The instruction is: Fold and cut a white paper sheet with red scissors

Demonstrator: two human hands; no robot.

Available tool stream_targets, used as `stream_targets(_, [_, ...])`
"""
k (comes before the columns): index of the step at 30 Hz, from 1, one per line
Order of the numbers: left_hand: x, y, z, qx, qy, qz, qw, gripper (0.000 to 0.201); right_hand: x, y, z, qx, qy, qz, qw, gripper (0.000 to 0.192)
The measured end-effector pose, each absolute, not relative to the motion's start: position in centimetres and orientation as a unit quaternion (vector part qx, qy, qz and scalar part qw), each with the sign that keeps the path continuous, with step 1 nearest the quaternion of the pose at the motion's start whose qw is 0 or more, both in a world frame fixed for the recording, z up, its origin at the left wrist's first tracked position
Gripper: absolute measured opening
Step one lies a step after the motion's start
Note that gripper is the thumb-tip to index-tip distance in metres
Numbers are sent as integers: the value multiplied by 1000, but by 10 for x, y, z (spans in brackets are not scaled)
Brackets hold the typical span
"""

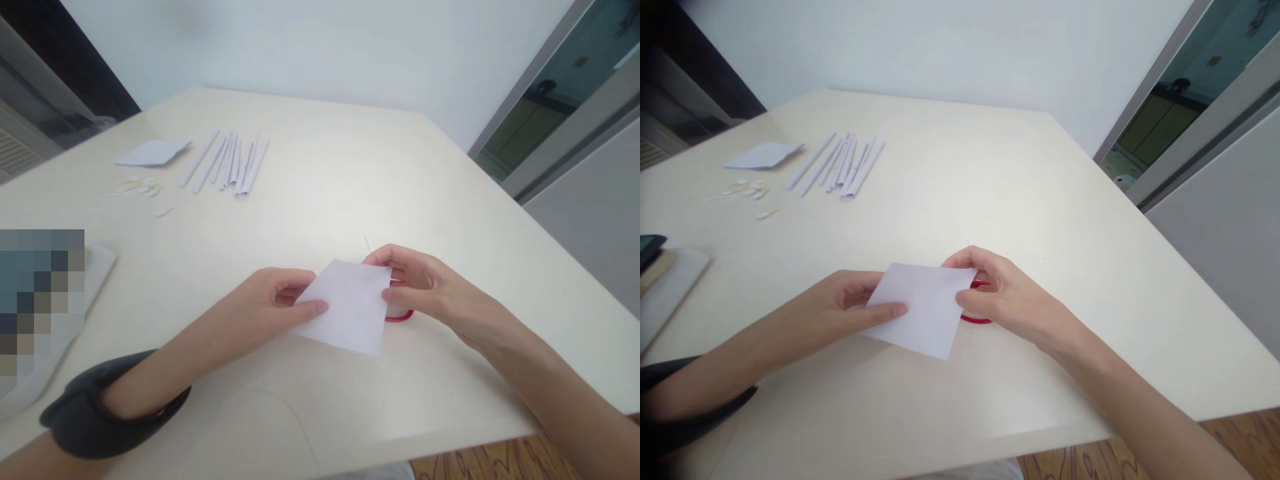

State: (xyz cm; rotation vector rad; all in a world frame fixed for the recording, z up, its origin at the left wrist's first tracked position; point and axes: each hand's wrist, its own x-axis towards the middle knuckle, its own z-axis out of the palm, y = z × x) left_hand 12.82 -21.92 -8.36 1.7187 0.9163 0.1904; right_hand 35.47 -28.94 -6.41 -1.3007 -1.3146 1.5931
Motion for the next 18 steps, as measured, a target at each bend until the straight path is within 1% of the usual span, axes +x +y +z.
stream_targets(3, [129, -221, -81, 731, 384, 80, 558, 19, 352, -288, -68, -524, -520, 579, 346, 18])
stream_targets(7, [130, -222, -82, 725, 376, 88, 570, 15, 347, -287, -76, -551, -554, 535, 322, 5])
stream_targets(10, [130, -222, -82, 695, 367, 97, 611, 20, 345, -288, -78, -561, -565, 522, 306, 19])
stream_targets(13, [131, -221, -81, 664, 362, 102, 646, 25, 344, -290, -76, -569, -555, 519, 316, 29])
stream_targets(18, [127, -221, -79, 619, 366, 107, 687, 29, 345, -289, -72, -534, -515, 554, 378, 26])
